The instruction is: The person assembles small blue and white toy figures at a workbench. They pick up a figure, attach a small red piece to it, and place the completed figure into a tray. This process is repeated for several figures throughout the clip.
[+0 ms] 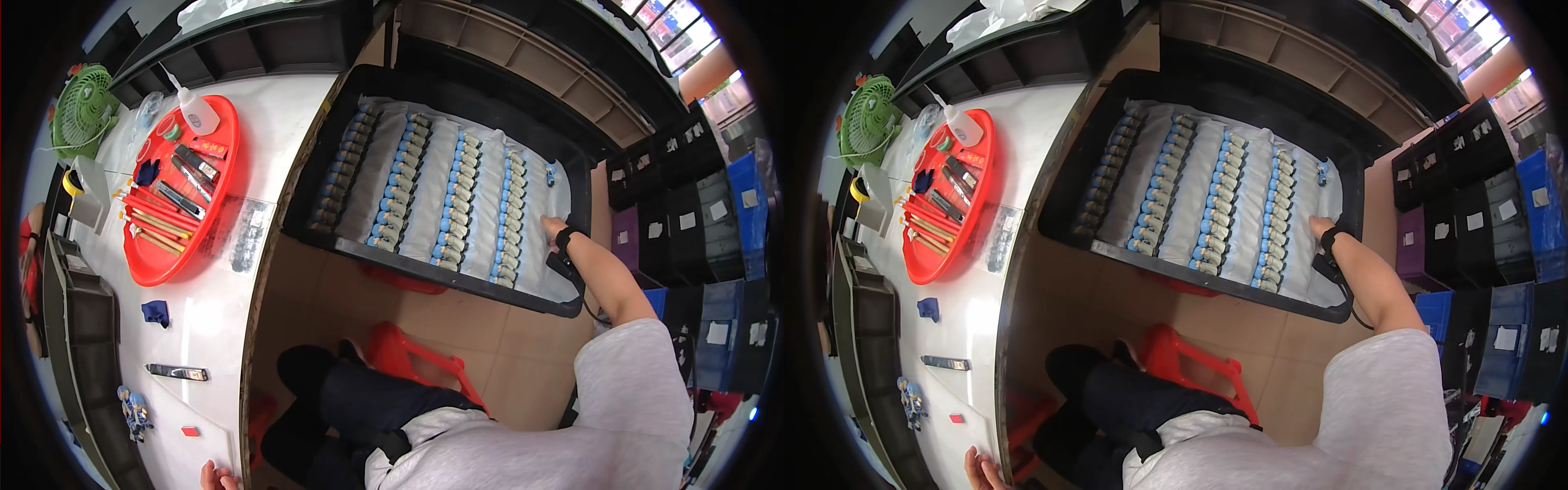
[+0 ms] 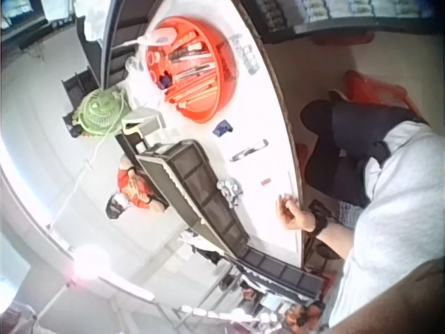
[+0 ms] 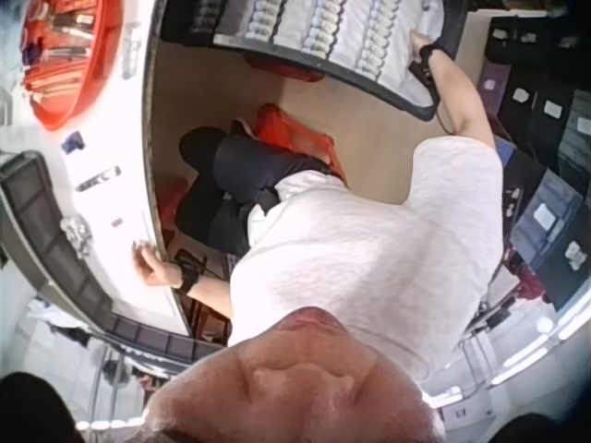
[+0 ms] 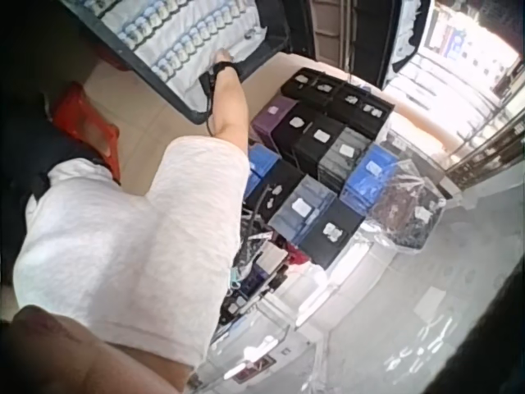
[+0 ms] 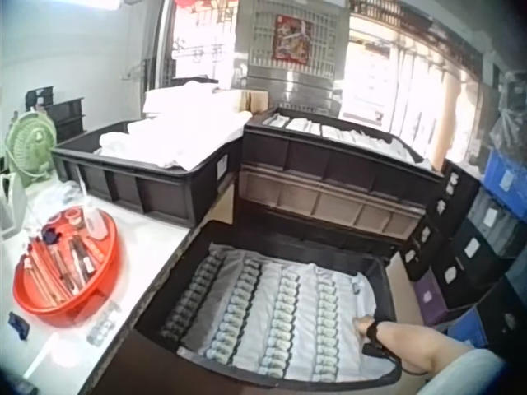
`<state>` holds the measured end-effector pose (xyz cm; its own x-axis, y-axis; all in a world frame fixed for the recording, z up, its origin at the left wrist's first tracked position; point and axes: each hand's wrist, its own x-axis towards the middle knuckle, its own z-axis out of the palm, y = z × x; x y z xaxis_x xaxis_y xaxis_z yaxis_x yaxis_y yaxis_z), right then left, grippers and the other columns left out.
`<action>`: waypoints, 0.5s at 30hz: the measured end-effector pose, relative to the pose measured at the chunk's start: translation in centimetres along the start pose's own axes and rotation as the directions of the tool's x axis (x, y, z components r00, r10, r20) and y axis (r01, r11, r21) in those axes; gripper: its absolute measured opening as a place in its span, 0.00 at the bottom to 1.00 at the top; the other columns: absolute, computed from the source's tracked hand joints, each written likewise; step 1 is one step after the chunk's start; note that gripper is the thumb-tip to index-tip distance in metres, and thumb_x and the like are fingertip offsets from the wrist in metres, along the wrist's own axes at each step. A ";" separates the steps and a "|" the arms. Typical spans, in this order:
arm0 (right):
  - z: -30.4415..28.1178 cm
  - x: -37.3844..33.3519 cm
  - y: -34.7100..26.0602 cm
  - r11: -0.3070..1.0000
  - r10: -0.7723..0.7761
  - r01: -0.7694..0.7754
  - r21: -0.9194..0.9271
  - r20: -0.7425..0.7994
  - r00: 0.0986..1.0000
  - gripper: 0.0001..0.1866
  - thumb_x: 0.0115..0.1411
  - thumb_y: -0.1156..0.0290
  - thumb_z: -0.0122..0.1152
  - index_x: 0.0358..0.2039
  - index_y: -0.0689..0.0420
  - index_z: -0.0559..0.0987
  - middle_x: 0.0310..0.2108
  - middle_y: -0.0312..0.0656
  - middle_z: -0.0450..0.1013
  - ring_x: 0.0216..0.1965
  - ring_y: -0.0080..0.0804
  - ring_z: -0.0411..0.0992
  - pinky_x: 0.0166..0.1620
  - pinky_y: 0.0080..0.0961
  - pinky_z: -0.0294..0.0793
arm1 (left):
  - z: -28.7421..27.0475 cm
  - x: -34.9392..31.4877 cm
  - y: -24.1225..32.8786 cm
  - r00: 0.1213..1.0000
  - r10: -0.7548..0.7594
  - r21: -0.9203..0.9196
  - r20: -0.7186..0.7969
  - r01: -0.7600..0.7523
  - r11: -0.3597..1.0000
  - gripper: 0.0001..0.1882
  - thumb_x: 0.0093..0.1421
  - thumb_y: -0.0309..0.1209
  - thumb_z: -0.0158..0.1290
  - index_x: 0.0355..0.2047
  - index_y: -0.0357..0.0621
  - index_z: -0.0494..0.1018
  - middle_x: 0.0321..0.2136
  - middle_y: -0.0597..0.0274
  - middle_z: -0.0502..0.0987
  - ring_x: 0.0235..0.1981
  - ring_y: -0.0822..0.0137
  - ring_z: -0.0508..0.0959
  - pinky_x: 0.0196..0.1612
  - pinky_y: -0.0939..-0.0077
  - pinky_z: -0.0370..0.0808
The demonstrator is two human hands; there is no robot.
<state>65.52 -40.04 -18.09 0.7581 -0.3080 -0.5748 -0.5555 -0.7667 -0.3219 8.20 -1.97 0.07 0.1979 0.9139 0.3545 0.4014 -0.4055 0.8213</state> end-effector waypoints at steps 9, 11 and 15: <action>-2.1 -3.1 0.0 0.973 0.148 -0.067 -0.222 0.370 0.917 0.32 0.57 0.55 0.43 0.53 0.71 0.60 0.44 0.68 0.65 0.39 0.58 0.71 0.41 0.52 0.71 | 0.6 -0.3 1.0 0.994 -0.106 -0.017 -0.004 0.106 0.994 0.11 0.55 0.23 0.50 0.39 0.33 0.73 0.28 0.57 0.75 0.26 0.70 0.73 0.27 0.83 0.69; -1.7 -2.3 1.8 0.935 0.318 -0.173 -0.311 0.511 0.799 0.36 0.57 0.54 0.44 0.56 0.69 0.52 0.46 0.71 0.61 0.40 0.62 0.70 0.41 0.55 0.70 | 0.8 -0.3 1.2 0.997 -0.082 -0.016 0.001 0.082 0.996 0.11 0.55 0.23 0.50 0.38 0.33 0.73 0.28 0.58 0.75 0.25 0.70 0.73 0.26 0.83 0.69; 0.9 1.1 5.8 0.832 0.554 -0.395 -0.388 0.564 0.612 0.47 0.56 0.46 0.46 0.60 0.66 0.36 0.49 0.74 0.56 0.44 0.71 0.64 0.43 0.60 0.66 | 0.2 -0.5 0.6 0.999 -0.039 0.028 0.030 0.038 0.999 0.13 0.58 0.26 0.49 0.43 0.34 0.70 0.27 0.58 0.75 0.25 0.70 0.73 0.26 0.84 0.69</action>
<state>62.86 -44.36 -21.25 -0.0363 -0.2953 -0.9547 -0.6294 -0.7353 0.2514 8.49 -2.67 0.25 0.2090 0.9281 0.3082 0.4338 -0.3704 0.8213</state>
